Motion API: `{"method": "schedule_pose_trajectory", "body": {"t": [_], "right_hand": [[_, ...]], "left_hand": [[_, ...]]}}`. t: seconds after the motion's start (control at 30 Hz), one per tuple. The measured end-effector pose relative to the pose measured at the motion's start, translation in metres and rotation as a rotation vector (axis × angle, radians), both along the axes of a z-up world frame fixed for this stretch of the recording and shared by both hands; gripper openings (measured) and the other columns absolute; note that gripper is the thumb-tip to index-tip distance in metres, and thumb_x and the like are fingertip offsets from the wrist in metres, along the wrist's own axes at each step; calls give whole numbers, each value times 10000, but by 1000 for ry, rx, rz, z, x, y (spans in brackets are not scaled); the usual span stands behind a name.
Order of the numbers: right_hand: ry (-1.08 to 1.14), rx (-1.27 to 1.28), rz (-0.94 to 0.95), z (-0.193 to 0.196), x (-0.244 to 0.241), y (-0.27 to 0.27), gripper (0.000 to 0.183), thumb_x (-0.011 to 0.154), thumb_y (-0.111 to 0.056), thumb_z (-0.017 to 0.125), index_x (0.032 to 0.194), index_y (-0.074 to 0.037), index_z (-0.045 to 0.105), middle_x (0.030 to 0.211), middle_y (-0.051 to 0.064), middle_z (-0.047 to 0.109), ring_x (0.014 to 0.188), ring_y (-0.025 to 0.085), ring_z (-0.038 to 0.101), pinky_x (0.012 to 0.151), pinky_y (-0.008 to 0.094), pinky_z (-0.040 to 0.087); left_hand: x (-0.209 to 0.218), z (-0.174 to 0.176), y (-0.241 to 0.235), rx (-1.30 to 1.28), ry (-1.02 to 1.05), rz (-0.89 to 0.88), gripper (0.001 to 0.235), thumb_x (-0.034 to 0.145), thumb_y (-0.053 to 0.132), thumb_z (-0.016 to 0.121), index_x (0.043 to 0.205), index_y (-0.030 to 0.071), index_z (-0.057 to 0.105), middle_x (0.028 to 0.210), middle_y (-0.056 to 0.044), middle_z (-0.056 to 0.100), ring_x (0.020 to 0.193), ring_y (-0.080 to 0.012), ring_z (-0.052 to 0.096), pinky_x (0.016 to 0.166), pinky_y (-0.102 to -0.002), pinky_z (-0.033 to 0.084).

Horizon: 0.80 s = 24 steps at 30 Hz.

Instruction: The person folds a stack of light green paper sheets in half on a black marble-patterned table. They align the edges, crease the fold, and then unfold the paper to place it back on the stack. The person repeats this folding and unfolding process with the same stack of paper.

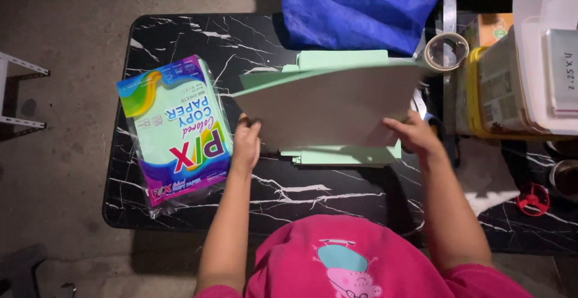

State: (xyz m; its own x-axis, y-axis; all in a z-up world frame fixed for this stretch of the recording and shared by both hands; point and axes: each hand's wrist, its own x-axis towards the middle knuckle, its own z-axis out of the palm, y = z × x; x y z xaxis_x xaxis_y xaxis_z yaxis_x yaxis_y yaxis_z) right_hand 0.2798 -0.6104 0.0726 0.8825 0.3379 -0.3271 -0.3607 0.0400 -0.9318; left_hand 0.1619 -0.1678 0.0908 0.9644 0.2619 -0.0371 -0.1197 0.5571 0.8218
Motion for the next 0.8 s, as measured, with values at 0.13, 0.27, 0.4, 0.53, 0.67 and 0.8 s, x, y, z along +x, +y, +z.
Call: {"method": "schedule_pose_trajectory", "body": {"t": [0.13,0.27,0.4,0.53,0.67,0.8], "right_hand": [[-257,-68,13,45,-16,-2,416,849,-60,791,1247,-6,684,1171,58,714,1081,178,655,914,350,531],[-324,-74,-53,51,-23,-2,442,807,-51,806,1229,-36,674,1152,35,705,1061,151,644,899,324,529],[-475,-111,-145,52,-32,-1,312,895,-67,800,1188,-20,703,1120,37,719,1029,142,662,893,312,537],[-406,-201,-151,8,-36,-14,252,890,-72,803,1127,-29,729,1038,27,728,932,131,661,804,300,543],[-334,-195,-175,21,-44,4,289,887,-77,859,1122,-25,700,945,40,663,841,162,580,716,324,462],[-348,-130,-199,5,-44,0,303,879,-57,847,1158,-46,728,1033,8,696,868,127,587,729,298,471]], "left_hand": [[-6,-36,-10,314,-2,52,317,948,-40,525,1249,-1,615,1265,-93,680,1183,-206,640,1073,-339,485],[0,-21,-31,474,-22,-50,281,975,-5,580,1251,-9,632,1200,-87,695,1102,-187,646,975,-320,504],[4,-43,-36,639,22,86,115,1086,56,638,1167,-22,664,1072,-111,720,978,-211,654,885,-328,528],[2,30,-55,658,-171,158,230,1064,47,615,1286,12,561,1190,-79,623,1078,-190,606,971,-316,508],[5,19,-54,735,-231,279,425,990,-2,602,1373,28,419,1356,-111,442,1242,-218,511,1036,-356,465],[4,-7,-56,505,-127,160,340,1069,74,594,1371,37,442,1216,-110,594,1143,-194,575,1009,-318,475]]}}
